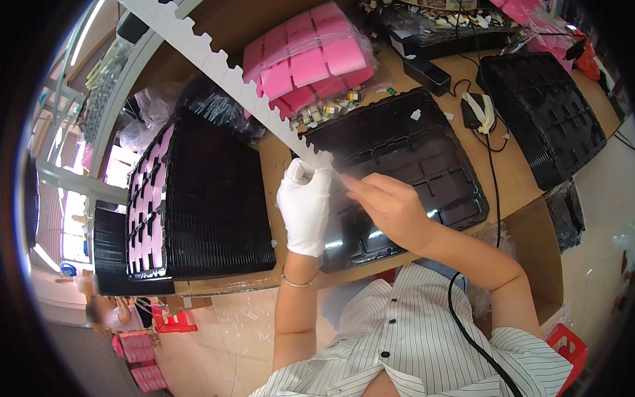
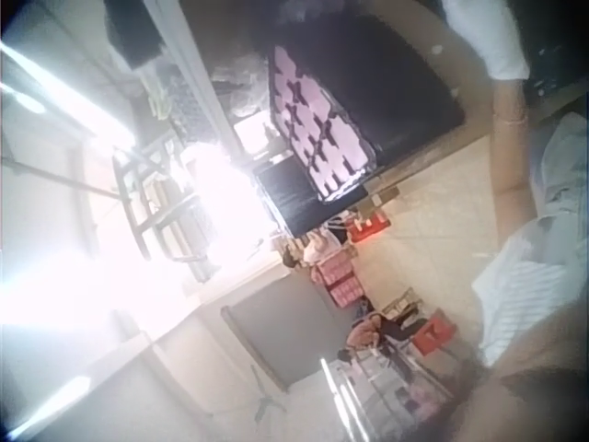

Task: The person assembles toy components by hand, taking pink plastic parts and white strips from a plastic tray and joining them together.

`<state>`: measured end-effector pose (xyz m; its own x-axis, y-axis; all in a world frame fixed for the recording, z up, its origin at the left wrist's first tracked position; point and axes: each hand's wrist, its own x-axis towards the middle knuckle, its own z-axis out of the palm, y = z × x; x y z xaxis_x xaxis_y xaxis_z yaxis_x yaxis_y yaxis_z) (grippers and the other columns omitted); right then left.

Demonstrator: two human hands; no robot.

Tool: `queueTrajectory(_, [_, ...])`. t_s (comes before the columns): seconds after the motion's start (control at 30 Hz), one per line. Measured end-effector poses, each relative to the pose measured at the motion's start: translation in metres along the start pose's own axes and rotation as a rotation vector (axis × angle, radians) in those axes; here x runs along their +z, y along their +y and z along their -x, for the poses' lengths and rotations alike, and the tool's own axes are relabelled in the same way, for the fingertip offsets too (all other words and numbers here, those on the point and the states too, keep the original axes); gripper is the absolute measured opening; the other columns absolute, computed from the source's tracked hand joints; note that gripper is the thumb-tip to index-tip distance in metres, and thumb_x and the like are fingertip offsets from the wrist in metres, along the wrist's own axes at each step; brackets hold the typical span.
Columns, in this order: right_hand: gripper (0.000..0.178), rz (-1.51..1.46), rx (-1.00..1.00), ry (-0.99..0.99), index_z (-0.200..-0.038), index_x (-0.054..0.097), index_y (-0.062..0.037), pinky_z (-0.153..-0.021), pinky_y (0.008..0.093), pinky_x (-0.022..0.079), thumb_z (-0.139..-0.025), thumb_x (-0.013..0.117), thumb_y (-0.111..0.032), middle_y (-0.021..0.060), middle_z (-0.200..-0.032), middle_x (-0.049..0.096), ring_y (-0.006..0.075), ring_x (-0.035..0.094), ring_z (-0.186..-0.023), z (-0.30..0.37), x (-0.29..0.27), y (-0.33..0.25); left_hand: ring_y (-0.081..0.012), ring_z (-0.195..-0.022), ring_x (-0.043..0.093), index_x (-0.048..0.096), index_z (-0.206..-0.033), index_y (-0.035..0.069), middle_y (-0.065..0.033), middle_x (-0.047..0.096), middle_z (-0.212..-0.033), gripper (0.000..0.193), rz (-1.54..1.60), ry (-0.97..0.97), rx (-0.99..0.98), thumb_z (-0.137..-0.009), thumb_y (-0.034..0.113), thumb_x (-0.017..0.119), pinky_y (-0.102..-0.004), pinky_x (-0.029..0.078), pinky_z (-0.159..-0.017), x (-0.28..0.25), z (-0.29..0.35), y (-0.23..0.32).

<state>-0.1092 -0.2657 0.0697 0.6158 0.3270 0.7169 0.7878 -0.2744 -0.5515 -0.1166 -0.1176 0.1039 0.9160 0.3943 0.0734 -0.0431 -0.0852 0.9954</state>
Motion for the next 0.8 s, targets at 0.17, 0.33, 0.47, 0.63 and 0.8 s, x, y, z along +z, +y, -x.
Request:
queueTrajectory(0.17, [0.046, 0.145, -0.177, -0.051, -0.118, 0.062, 0.0046, -0.061, 0.0312, 0.051, -0.072, 0.069, 0.004, 0.0113, -0.077, 0.057, 0.0234, 0.059, -0.068, -0.001, 0.006, -0.002, -0.0014, -0.059, 0.042, 0.06, -0.077, 0.004, 0.0043, 0.055, -0.067, 0.017, 0.097, 0.118, -0.073, -0.091, 0.011, 0.067, -0.0209, 0.032, -0.051, -0.007, 0.005, -0.012])
queueTrajectory(0.33, [0.041, 0.042, -0.17, -0.092, -0.117, 0.065, 0.0041, -0.06, 0.0279, 0.051, -0.076, 0.067, 0.006, 0.0112, -0.079, 0.061, 0.0206, 0.061, -0.068, -0.005, 0.014, -0.007, -0.0006, -0.059, 0.04, 0.06, -0.078, 0.004, 0.0049, 0.054, -0.067, 0.015, 0.224, 0.19, -0.093, -0.09, 0.01, 0.065, -0.0192, 0.03, -0.051, -0.018, 0.012, -0.019])
queueTrajectory(0.47, [0.031, -0.361, 0.306, -0.092, -0.114, 0.069, 0.0009, -0.062, 0.0233, 0.05, -0.084, 0.062, 0.007, 0.0109, -0.082, 0.066, 0.0146, 0.063, -0.068, 0.002, 0.019, -0.022, -0.0013, -0.058, 0.041, 0.06, -0.079, 0.005, 0.0046, 0.054, -0.066, 0.018, 0.22, 0.287, 0.004, -0.094, 0.015, 0.062, -0.0198, 0.029, -0.05, -0.014, 0.019, -0.018])
queueTrajectory(0.63, [0.027, -0.41, 0.336, -0.087, -0.113, 0.069, 0.0004, -0.06, 0.0214, 0.048, -0.087, 0.062, 0.003, 0.0078, -0.082, 0.067, 0.0118, 0.062, -0.067, 0.001, 0.008, -0.024, -0.0054, -0.06, 0.051, 0.066, -0.097, 0.002, -0.0026, 0.065, -0.079, 0.018, 0.289, -0.13, -0.142, -0.095, 0.013, 0.052, -0.0196, 0.039, -0.055, -0.051, 0.007, -0.011])
queueTrajectory(0.8, [0.022, -0.742, 0.859, -0.264, -0.113, 0.07, -0.0027, -0.054, 0.018, 0.038, -0.093, 0.062, -0.006, 0.001, -0.079, 0.063, 0.0041, 0.052, -0.064, -0.014, -0.016, -0.019, -0.0051, -0.066, 0.056, 0.07, -0.098, 0.0, -0.0016, 0.068, -0.08, 0.019, -0.144, -0.324, -0.222, -0.088, 0.017, 0.069, -0.0208, 0.045, -0.061, -0.06, -0.016, 0.035])
